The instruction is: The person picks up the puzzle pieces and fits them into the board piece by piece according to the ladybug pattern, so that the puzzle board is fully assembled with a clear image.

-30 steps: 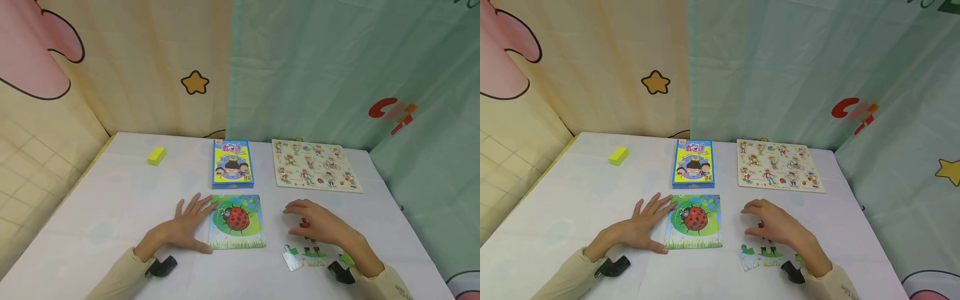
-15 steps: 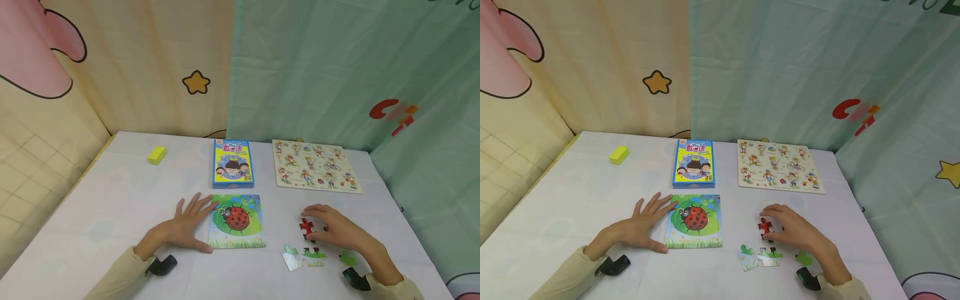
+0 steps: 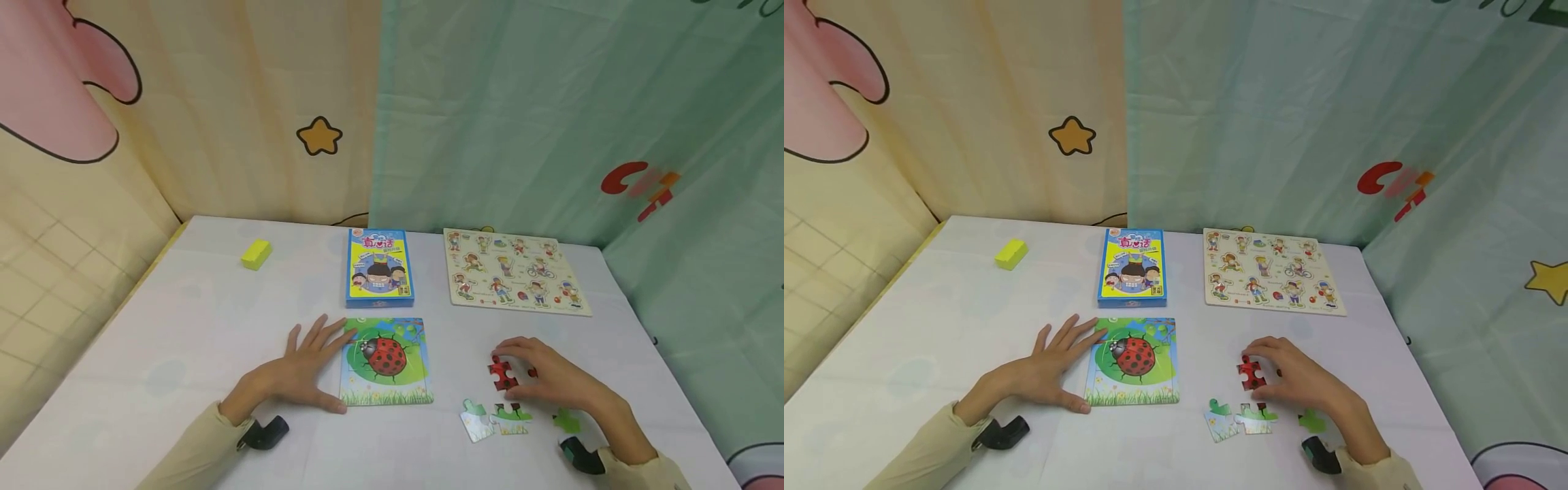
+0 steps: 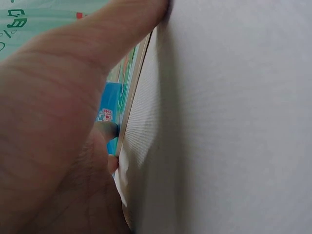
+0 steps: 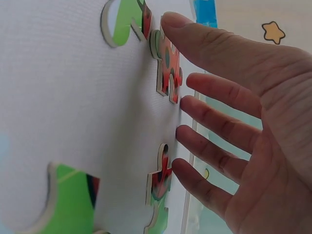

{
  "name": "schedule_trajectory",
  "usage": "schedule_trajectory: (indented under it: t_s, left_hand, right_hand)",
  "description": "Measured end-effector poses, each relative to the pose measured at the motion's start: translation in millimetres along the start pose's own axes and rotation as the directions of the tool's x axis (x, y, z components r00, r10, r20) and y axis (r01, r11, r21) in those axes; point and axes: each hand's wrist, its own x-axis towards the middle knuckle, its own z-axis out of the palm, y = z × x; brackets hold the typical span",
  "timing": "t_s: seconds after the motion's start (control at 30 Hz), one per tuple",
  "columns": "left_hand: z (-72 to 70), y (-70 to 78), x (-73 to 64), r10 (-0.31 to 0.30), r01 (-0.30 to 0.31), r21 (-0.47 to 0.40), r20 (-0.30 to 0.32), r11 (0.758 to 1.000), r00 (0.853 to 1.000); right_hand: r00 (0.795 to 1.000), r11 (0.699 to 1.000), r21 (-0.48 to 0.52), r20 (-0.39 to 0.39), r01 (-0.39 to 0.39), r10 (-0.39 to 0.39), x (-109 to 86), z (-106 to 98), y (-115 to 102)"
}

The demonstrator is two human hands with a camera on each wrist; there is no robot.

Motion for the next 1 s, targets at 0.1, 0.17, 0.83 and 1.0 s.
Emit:
schedule_trajectory:
  t_s: [0.1, 0.17, 0.83, 1.0]
  left_hand:
    - [1.0, -0.9, 0.7, -0.003, 0.003, 0.007, 0.000, 1.000, 1.000]
    - [2.0, -1.4, 1.2, -0.006, 0.006, 0.013, 0.004, 1.000, 1.000]
    - [0.4, 1.3, 0.1, -0.014, 0.014, 0.018, 0.002, 1.000, 1.000]
    - [-2.2, 2.9, -1.0, -0.011, 0.011, 0.003, -0.001, 1.000, 1.000]
  right_hand:
    - [1.000, 1.000, 0.014, 0.007, -0.007, 0.006, 0.7, 0.6, 1.8]
    - [1.000, 1.000, 0.020, 0.008, -0.009, 0.008, 1.1, 1.0, 2.8]
    - [0.999, 1.000, 0.018, 0.051, -0.013, 0.013, 1.3, -3.4, 1.0]
    - [0.999, 0.999, -0.024, 0.044, -0.021, 0.022, 3.2, -3.8, 2.1]
